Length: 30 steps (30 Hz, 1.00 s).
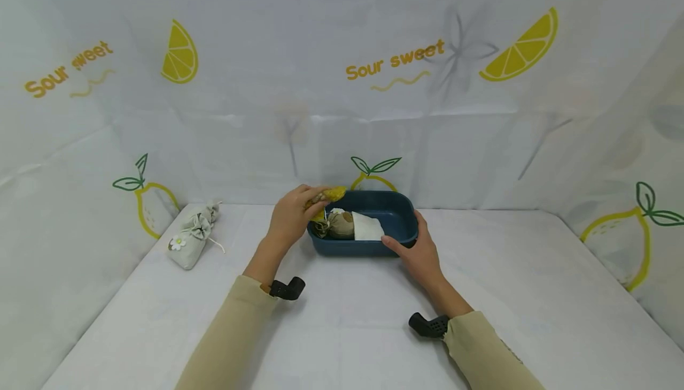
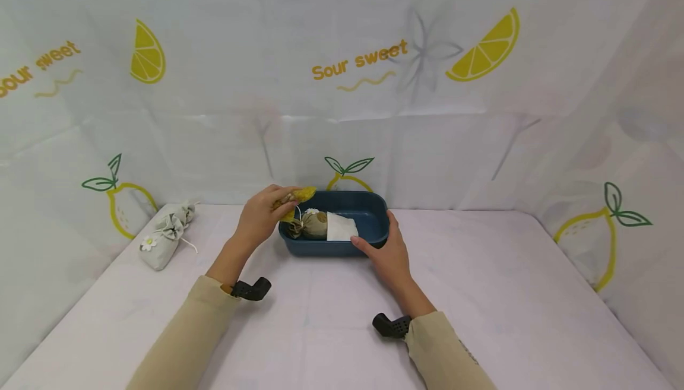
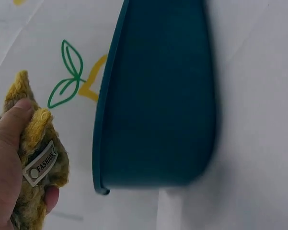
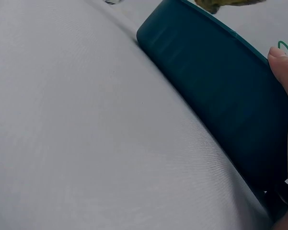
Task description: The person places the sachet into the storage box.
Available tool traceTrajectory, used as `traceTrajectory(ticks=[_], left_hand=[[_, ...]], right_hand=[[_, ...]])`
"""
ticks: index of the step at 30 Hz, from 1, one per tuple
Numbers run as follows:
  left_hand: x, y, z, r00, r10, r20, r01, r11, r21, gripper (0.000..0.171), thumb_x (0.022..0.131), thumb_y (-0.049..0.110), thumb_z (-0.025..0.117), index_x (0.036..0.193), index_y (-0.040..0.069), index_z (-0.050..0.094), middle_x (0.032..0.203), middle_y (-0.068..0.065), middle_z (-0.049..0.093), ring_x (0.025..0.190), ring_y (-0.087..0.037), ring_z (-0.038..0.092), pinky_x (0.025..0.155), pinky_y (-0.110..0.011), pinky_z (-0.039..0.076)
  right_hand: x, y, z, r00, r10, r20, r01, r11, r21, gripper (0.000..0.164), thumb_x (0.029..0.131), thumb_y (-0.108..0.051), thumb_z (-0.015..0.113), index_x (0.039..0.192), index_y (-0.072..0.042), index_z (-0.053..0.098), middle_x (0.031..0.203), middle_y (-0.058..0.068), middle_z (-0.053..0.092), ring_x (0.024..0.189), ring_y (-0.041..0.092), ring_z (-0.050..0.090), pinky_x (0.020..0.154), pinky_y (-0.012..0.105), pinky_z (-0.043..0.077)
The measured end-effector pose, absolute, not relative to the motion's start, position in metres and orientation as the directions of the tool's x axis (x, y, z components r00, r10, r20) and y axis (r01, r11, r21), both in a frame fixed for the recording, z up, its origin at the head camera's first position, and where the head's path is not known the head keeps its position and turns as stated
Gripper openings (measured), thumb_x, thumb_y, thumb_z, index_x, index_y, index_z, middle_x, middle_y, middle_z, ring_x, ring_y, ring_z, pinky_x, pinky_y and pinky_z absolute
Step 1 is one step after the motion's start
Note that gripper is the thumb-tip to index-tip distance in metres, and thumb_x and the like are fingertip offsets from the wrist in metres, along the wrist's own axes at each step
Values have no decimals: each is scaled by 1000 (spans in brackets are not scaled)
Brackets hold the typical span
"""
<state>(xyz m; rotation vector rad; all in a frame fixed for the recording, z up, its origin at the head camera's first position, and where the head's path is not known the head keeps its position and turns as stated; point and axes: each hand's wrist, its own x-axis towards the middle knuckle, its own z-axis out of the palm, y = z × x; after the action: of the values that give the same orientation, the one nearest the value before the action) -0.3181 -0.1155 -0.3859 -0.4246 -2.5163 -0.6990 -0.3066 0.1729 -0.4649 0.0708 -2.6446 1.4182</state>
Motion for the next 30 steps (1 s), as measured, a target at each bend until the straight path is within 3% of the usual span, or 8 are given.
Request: traceTrajectory(ticks=[8,15,22,30], left_hand=[[-327,-83,-399,-814,242,527,470,807,357,39,96,34,68,134,26,67,111,-3,71,92,-21,67,75,-37,57],[-332,-73,-413,-884,303,356,429,829,358,47,102,42,56,148,33,52,131,-6,63,115,-27,64,95,-45,55],[-335,-71,-412,-909,385,162,417,854,312,52,104,51,46,154,36,42,148,-4,52,135,-29,48,110,-50,46],[-332,-71,-407,-880,475,-7,460,854,243,53,110,43,35,161,30,28,167,-6,28,156,-35,22,126,-54,24]], right_hand=[[-307,173,-464,-989,34,146,-102,557,-824,107,87,-53,73,164,-17,7,170,15,17,155,37,23,122,62,27],[-307,173,-464,-989,32,145,-103,555,-825,108,87,-54,74,164,-16,7,170,15,17,154,38,25,121,61,29],[-308,174,-465,-988,27,149,-110,548,-829,108,88,-55,73,164,-17,6,171,13,16,156,36,22,123,60,27],[-306,173,-465,-990,22,141,-105,554,-826,108,88,-55,72,164,-17,5,171,14,16,156,37,20,123,61,25]])
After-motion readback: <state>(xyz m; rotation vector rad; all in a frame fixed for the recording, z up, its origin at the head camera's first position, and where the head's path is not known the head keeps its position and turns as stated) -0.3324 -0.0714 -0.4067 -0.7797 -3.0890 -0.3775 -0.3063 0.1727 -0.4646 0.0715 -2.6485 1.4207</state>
